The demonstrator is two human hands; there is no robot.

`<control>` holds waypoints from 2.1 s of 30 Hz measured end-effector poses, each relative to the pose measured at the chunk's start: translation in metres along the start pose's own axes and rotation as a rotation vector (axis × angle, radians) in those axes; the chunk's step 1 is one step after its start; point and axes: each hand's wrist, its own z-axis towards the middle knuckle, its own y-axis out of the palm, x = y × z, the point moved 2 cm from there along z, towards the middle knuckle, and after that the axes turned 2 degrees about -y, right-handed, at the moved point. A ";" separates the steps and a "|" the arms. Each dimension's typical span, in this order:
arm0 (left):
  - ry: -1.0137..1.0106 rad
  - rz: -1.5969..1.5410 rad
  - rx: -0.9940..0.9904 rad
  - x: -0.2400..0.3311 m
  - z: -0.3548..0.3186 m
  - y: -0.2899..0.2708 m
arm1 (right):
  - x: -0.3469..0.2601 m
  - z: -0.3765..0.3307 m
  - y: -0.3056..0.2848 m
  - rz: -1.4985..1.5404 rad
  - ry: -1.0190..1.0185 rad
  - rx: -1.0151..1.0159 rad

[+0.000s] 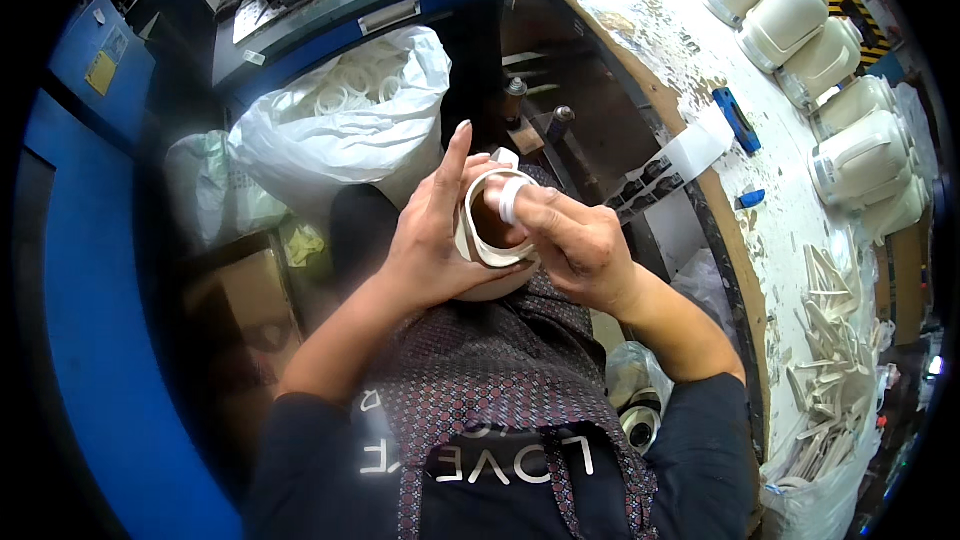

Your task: The person assembles white electric kettles by attaching handles and applying labels to the base. They retrieve handles from a plastic bag, attach them to the kettle body, and then apply a sticker label to the bottom of the unit. The person also uses a tape dispenser to apply tape to the kettle base.

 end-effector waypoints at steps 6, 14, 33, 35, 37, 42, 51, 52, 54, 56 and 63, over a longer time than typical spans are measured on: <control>0.104 0.138 -0.020 0.007 -0.005 0.006 | 0.001 0.013 -0.004 -0.294 0.075 -0.568; 0.213 0.253 -0.134 0.020 -0.004 -0.004 | -0.003 0.022 -0.019 -0.027 0.088 -0.639; -0.762 -0.792 0.560 -0.145 0.032 -0.183 | 0.071 0.025 0.005 -0.316 -0.181 -0.045; -0.783 -0.519 0.358 -0.160 0.048 -0.191 | 0.100 0.034 -0.010 -0.186 -0.081 0.098; -0.569 -0.454 0.178 -0.136 0.106 -0.203 | 0.115 0.045 -0.039 -0.041 0.105 0.312; -0.076 0.695 0.859 -0.193 0.249 -0.322 | 0.194 0.180 -0.036 0.694 0.245 0.671; -0.185 -0.691 0.817 -0.260 0.224 -0.372 | 0.299 0.445 0.039 0.527 0.430 0.676; -0.175 -0.747 0.862 -0.258 0.206 -0.372 | 0.303 0.458 0.053 0.443 0.396 0.676; -0.161 -0.502 0.860 -0.249 0.162 -0.355 | 0.337 0.472 0.067 0.061 0.370 0.612; -0.116 -0.107 0.898 -0.243 0.098 -0.361 | 0.319 0.481 0.099 -0.073 0.233 0.515; -0.346 -0.154 0.963 -0.169 -0.035 -0.300 | 0.278 0.491 0.103 -0.505 0.098 0.212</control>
